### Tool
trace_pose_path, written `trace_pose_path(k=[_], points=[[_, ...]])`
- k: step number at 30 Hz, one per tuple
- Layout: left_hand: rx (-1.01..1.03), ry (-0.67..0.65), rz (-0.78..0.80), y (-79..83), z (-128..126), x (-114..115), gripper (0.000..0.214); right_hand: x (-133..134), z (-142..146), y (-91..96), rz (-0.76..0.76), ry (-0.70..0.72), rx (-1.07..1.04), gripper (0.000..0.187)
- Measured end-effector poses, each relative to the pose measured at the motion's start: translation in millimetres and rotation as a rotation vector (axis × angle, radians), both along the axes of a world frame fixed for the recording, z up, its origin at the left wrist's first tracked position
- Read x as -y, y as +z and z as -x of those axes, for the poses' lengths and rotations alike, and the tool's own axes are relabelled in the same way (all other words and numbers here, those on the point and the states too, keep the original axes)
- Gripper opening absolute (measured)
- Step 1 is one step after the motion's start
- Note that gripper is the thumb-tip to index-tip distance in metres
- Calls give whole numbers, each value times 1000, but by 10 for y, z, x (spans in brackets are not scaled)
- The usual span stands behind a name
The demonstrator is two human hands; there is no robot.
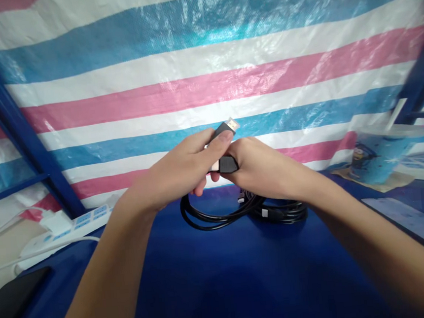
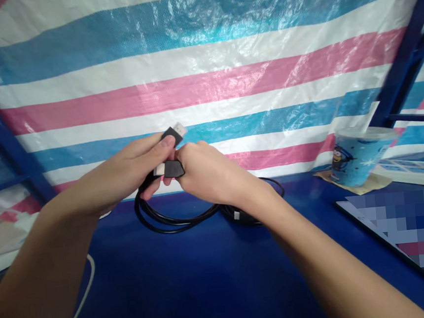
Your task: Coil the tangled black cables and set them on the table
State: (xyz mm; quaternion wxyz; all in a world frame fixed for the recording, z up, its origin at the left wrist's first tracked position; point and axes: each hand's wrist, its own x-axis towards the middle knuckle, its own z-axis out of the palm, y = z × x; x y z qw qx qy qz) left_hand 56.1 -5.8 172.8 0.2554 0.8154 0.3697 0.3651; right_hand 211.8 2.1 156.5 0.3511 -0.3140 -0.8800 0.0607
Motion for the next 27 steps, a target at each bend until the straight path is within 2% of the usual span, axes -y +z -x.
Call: trace_pose_path(k=[4, 8, 10, 12, 15, 18, 20, 22, 24, 27], points=[[-36, 22, -186, -5, -37, -8, 27, 11, 4, 22, -33, -56, -11, 18], [51, -32, -221, -7, -64, -18, 17, 70, -6, 100, 93, -87, -61, 12], [168, -62, -199, 1, -73, -24, 16, 77, -48, 139, 177, -108, -153, 8], [352, -17, -148, 18, -77, -35, 18, 47, -111, 160, 221, -108, -298, 5], [639, 71, -47, 50, -59, -46, 21, -26, -195, 161, 300, -10, -561, 9], [670, 38, 57, 71, -13, -35, 21, -40, -216, 164, 437, 33, -668, 6], [543, -16, 141, 68, 18, -21, 21, -10, -200, 179, 378, -62, -562, 9], [399, -51, 199, 52, 36, -10, 23, 24, -175, 198, 203, -155, -390, 15], [296, -51, 209, 31, 34, -2, 24, 45, -150, 210, 53, -212, -250, 20], [215, -31, 167, 12, 6, 8, 17, 51, -128, 209, -61, -264, -172, 21]])
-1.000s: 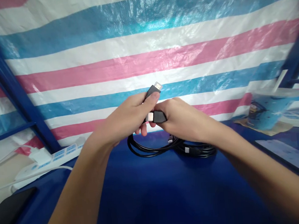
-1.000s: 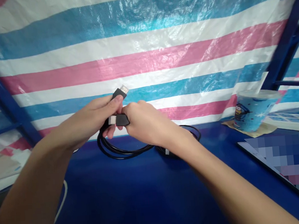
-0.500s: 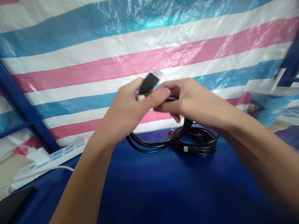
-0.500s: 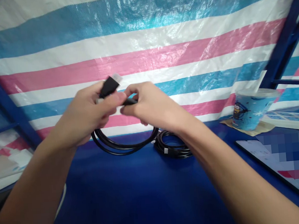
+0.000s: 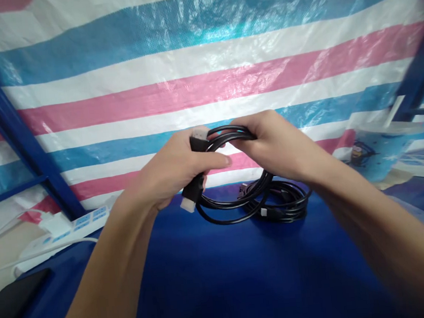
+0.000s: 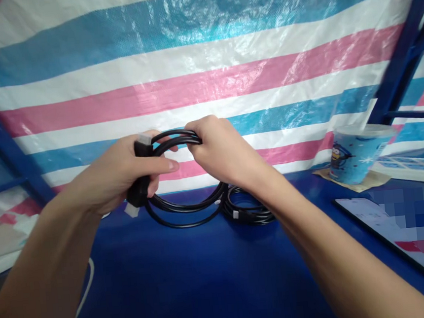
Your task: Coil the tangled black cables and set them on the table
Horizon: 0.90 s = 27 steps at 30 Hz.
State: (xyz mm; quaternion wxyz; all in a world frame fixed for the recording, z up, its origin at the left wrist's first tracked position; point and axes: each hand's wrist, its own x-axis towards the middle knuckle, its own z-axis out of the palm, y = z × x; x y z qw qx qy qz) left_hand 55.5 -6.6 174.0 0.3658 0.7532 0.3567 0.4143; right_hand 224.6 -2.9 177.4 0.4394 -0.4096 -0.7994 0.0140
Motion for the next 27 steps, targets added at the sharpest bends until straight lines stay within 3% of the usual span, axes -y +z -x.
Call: trace_pose_path(k=[2, 4, 8, 11, 14, 19, 27], points=[[32, 43, -48, 4, -21, 7, 16, -10, 3, -14, 7, -9, -51, 16], [168, 125, -99, 18, -37, 7, 17, -33, 3, -37, 91, 52, -248, 10], [599, 225, -151, 45, -68, -25, 27, -93, 37, -96, 416, 420, -721, 6], [841, 199, -59, 41, -108, -55, 33, -111, 99, -130, 544, 615, -869, 13], [895, 125, 84, 13, -137, -78, 30, -105, 127, -130, 462, 483, -925, 22], [739, -59, 177, -45, -90, -113, 9, -107, 36, -62, 314, 272, -876, 23], [675, -206, 234, -117, -133, -76, 9, -72, -169, 19, 268, 130, -551, 15]])
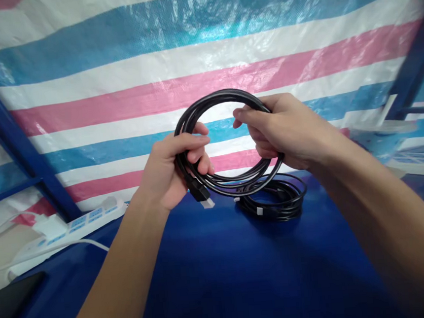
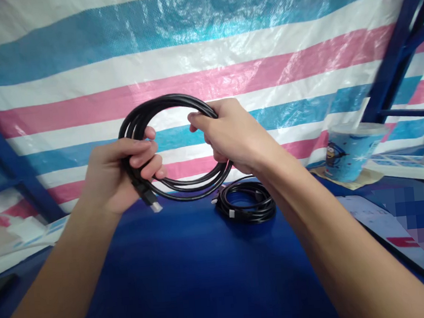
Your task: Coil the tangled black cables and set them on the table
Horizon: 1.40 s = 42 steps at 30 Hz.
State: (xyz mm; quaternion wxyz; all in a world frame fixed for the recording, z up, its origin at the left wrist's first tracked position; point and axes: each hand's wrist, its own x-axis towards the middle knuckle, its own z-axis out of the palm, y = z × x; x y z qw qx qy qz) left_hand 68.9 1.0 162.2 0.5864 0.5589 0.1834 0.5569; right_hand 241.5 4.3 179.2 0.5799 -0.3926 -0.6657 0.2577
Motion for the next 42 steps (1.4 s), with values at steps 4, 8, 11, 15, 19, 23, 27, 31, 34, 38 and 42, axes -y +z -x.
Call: trace_pose_path(k=[4, 8, 11, 15, 19, 23, 27, 31, 34, 38, 42], points=[[161, 74, 52, 9, -79, 3, 14, 17, 6, 5, -31, 93, -61, 9], [440, 167, 82, 48, -89, -9, 19, -8, 159, -60, 55, 383, -363, 12], [534, 186, 143, 32, -131, -1, 19, -7, 274, -108, 123, 485, -526, 14], [505, 158, 177, -41, -234, -7, 15, 24, 293, -93, 155, 419, -602, 22], [528, 163, 193, -45, -230, -43, 13, 96, 333, -99, 110, 464, -634, 22], [563, 167, 217, 13, -180, -19, 23, 246, 492, -166, 47, 529, -826, 39], [515, 86, 198, 43, -173, 43, 31, 340, 569, -167, 64, 554, -822, 52], [379, 89, 137, 110, -36, 47, 35, 245, 504, -131, 89, 510, -612, 50], [152, 122, 65, 189, 150, 37, 26, 122, 356, -104, 2, 411, -391, 36], [-317, 180, -44, 223, 260, 70, 13, 83, 187, -72, -171, 164, 49, 30], [-642, 174, -218, 165, 166, 107, 18, 170, 240, -70, -118, 167, 434, 30]])
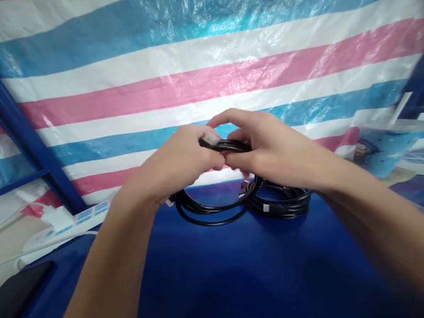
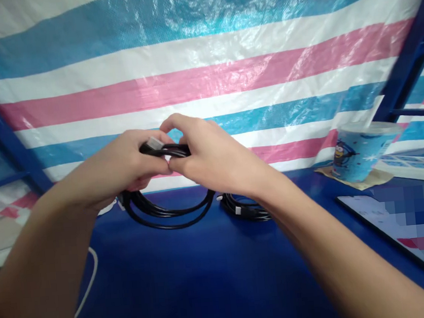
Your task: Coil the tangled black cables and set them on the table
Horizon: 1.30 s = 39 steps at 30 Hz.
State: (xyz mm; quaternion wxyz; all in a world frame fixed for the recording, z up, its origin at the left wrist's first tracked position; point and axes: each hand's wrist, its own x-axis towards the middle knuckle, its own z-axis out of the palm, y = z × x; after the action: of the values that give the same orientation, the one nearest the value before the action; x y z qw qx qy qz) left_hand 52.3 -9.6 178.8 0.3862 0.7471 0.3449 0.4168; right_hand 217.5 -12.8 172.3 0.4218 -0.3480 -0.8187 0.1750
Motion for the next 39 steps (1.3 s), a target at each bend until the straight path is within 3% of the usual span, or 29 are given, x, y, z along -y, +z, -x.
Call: trace_pose_path(k=[3, 7, 10, 13, 16, 21, 23, 28, 34, 39], points=[[2, 17, -98, -26, -44, 7, 18, 46, 79, -5, 63, -27, -121, 35], [35, 39, -100, 15, 17, 34, 32, 53, 125, -19, 99, -37, -386, 48], [-34, 9, -73, 70, 87, 64, 11, 25, 138, -55, 111, 9, -504, 37], [-106, -10, -37, 105, 137, 79, 11, -18, 147, -93, 189, 75, -597, 28], [-161, 2, 2, 112, 171, 77, 8, -35, 137, -95, 198, 76, -549, 23], [-249, 4, -25, 99, 197, 61, 13, 5, 31, -8, 8, 100, -140, 14], [-319, 19, -55, 92, 187, 57, 14, 9, -24, 22, -70, 138, -68, 10], [-430, 61, -115, 70, 121, 41, 14, -24, -106, 36, -65, 57, 4, 22], [-346, 86, -138, 87, 130, 31, 11, -56, -178, 53, -61, 91, -219, 20], [-228, 111, -147, 103, 158, 35, 8, -110, -233, 60, 52, 167, -362, 18]])
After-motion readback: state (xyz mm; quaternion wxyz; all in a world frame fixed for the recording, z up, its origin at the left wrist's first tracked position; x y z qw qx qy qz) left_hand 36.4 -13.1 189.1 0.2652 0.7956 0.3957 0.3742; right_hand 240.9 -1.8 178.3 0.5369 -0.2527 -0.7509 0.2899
